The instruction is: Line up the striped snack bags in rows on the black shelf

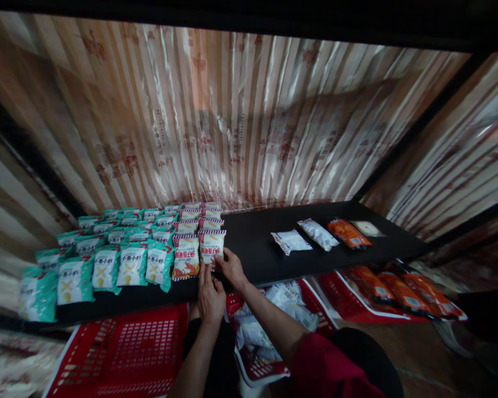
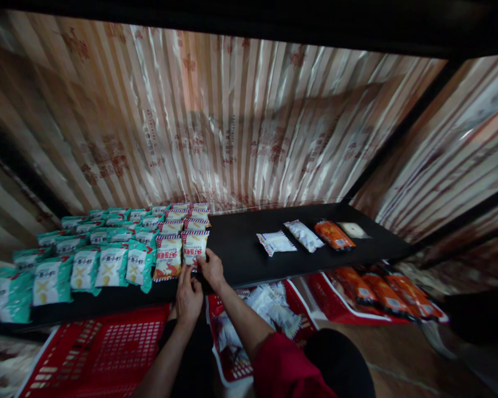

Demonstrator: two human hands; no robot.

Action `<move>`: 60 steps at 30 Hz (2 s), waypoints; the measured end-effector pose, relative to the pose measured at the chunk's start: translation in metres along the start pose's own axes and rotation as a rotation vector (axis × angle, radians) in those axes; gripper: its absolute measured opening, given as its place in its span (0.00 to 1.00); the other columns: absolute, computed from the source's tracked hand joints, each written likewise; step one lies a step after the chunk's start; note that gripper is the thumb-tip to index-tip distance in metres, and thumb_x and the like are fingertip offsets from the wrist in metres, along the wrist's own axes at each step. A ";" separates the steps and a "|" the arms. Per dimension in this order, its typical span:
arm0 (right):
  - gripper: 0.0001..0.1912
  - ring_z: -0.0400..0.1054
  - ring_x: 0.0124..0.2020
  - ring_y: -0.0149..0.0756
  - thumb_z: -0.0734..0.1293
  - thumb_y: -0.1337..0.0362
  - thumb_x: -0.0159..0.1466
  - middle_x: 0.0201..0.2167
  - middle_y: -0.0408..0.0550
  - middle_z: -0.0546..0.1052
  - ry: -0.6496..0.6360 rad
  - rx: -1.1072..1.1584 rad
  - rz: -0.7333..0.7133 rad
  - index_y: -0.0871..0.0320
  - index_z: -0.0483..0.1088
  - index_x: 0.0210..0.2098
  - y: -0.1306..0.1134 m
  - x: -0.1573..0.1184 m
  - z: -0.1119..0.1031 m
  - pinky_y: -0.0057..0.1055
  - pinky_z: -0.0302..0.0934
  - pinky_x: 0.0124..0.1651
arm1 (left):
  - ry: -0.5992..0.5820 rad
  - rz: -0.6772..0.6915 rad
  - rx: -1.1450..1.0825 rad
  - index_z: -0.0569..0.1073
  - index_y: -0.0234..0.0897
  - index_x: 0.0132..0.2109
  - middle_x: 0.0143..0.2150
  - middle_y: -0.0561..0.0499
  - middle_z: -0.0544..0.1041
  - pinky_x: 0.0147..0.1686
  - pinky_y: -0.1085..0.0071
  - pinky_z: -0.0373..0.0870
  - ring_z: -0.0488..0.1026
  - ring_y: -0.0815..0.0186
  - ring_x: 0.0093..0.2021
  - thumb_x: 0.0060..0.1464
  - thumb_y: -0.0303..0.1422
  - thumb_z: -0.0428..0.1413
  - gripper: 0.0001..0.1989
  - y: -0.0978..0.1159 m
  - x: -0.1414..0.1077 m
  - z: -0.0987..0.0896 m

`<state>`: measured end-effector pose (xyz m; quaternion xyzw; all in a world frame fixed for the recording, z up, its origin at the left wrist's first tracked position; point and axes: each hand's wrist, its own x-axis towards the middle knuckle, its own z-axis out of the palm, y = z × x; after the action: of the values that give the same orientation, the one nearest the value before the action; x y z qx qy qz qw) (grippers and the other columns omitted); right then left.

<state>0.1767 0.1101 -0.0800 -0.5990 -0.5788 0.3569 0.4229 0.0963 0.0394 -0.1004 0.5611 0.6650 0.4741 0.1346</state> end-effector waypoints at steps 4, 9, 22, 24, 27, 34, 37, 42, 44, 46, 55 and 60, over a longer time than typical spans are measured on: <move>0.14 0.71 0.31 0.36 0.62 0.57 0.58 0.33 0.44 0.78 -0.043 -0.004 -0.015 0.56 0.71 0.40 0.001 0.001 0.000 0.29 0.65 0.35 | 0.008 -0.013 0.018 0.66 0.31 0.54 0.61 0.39 0.62 0.59 0.61 0.59 0.59 0.57 0.61 0.52 0.24 0.45 0.21 0.002 0.000 -0.001; 0.16 0.71 0.33 0.36 0.62 0.56 0.58 0.34 0.45 0.78 -0.011 0.040 -0.025 0.54 0.70 0.43 0.007 -0.001 0.003 0.31 0.66 0.37 | -0.005 -0.002 0.056 0.66 0.28 0.53 0.60 0.36 0.61 0.58 0.61 0.60 0.59 0.56 0.61 0.53 0.23 0.44 0.20 0.005 0.000 -0.003; 0.20 0.71 0.33 0.37 0.62 0.49 0.58 0.32 0.44 0.78 -0.031 0.137 -0.006 0.56 0.73 0.40 0.016 -0.005 0.006 0.30 0.67 0.35 | -0.067 -0.039 0.088 0.64 0.30 0.55 0.60 0.38 0.61 0.57 0.62 0.62 0.60 0.56 0.60 0.52 0.24 0.45 0.22 0.015 0.001 -0.010; 0.19 0.72 0.33 0.37 0.63 0.50 0.57 0.33 0.44 0.78 -0.035 0.173 0.008 0.55 0.73 0.40 0.014 -0.006 0.005 0.31 0.67 0.36 | -0.065 -0.040 0.081 0.64 0.30 0.55 0.61 0.38 0.60 0.57 0.62 0.62 0.61 0.56 0.60 0.52 0.23 0.45 0.22 0.014 0.001 -0.010; 0.20 0.72 0.36 0.37 0.65 0.50 0.55 0.36 0.45 0.78 -0.026 0.268 0.042 0.55 0.71 0.43 0.013 -0.007 0.005 0.32 0.68 0.40 | -0.056 -0.048 0.075 0.63 0.31 0.56 0.62 0.37 0.59 0.56 0.62 0.62 0.62 0.56 0.60 0.52 0.23 0.45 0.22 0.014 0.000 -0.009; 0.26 0.69 0.48 0.42 0.66 0.51 0.54 0.47 0.52 0.75 0.161 0.493 0.111 0.60 0.69 0.48 0.016 -0.010 0.000 0.37 0.64 0.51 | -0.032 -0.030 0.051 0.65 0.30 0.54 0.59 0.38 0.63 0.56 0.63 0.63 0.63 0.57 0.58 0.52 0.22 0.44 0.22 0.013 -0.001 -0.011; 0.26 0.69 0.49 0.41 0.65 0.52 0.55 0.48 0.50 0.74 0.132 0.430 0.042 0.57 0.68 0.51 0.019 -0.013 0.000 0.38 0.63 0.52 | -0.024 -0.014 0.044 0.65 0.33 0.55 0.59 0.40 0.64 0.56 0.63 0.63 0.63 0.58 0.58 0.52 0.22 0.45 0.22 0.011 -0.003 -0.011; 0.25 0.68 0.48 0.38 0.63 0.54 0.59 0.48 0.45 0.74 0.036 0.173 -0.109 0.49 0.64 0.55 0.019 -0.018 0.000 0.38 0.63 0.52 | -0.077 0.007 0.084 0.66 0.33 0.55 0.61 0.40 0.62 0.57 0.63 0.62 0.61 0.58 0.60 0.52 0.23 0.45 0.23 0.010 -0.003 -0.011; 0.25 0.67 0.50 0.39 0.62 0.54 0.60 0.50 0.46 0.73 0.034 0.112 -0.144 0.51 0.63 0.56 0.018 -0.018 -0.001 0.38 0.61 0.54 | -0.100 0.003 0.107 0.66 0.32 0.55 0.62 0.40 0.61 0.58 0.63 0.61 0.60 0.57 0.61 0.52 0.23 0.45 0.23 0.011 -0.002 -0.011; 0.25 0.65 0.52 0.40 0.61 0.54 0.60 0.52 0.48 0.71 0.034 0.069 -0.162 0.53 0.63 0.56 0.017 -0.018 -0.003 0.39 0.58 0.56 | -0.115 0.002 0.122 0.66 0.31 0.55 0.62 0.39 0.60 0.57 0.62 0.61 0.60 0.57 0.61 0.52 0.23 0.45 0.22 0.012 -0.001 -0.010; 0.26 0.61 0.57 0.38 0.59 0.56 0.62 0.57 0.48 0.67 0.061 0.140 -0.184 0.52 0.59 0.59 0.014 -0.022 -0.006 0.40 0.54 0.59 | -0.086 0.004 0.098 0.67 0.33 0.54 0.61 0.40 0.62 0.58 0.62 0.61 0.60 0.58 0.61 0.52 0.22 0.45 0.22 0.012 -0.001 -0.009; 0.24 0.60 0.57 0.38 0.57 0.57 0.63 0.56 0.47 0.67 0.013 0.074 -0.223 0.52 0.61 0.58 0.014 -0.021 -0.007 0.41 0.52 0.60 | -0.097 0.006 0.092 0.67 0.34 0.54 0.61 0.40 0.62 0.58 0.61 0.61 0.60 0.57 0.61 0.52 0.23 0.45 0.22 0.010 -0.001 -0.008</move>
<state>0.1870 0.0888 -0.0919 -0.5172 -0.6254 0.3247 0.4856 0.0973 0.0334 -0.0887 0.5909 0.6771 0.4159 0.1393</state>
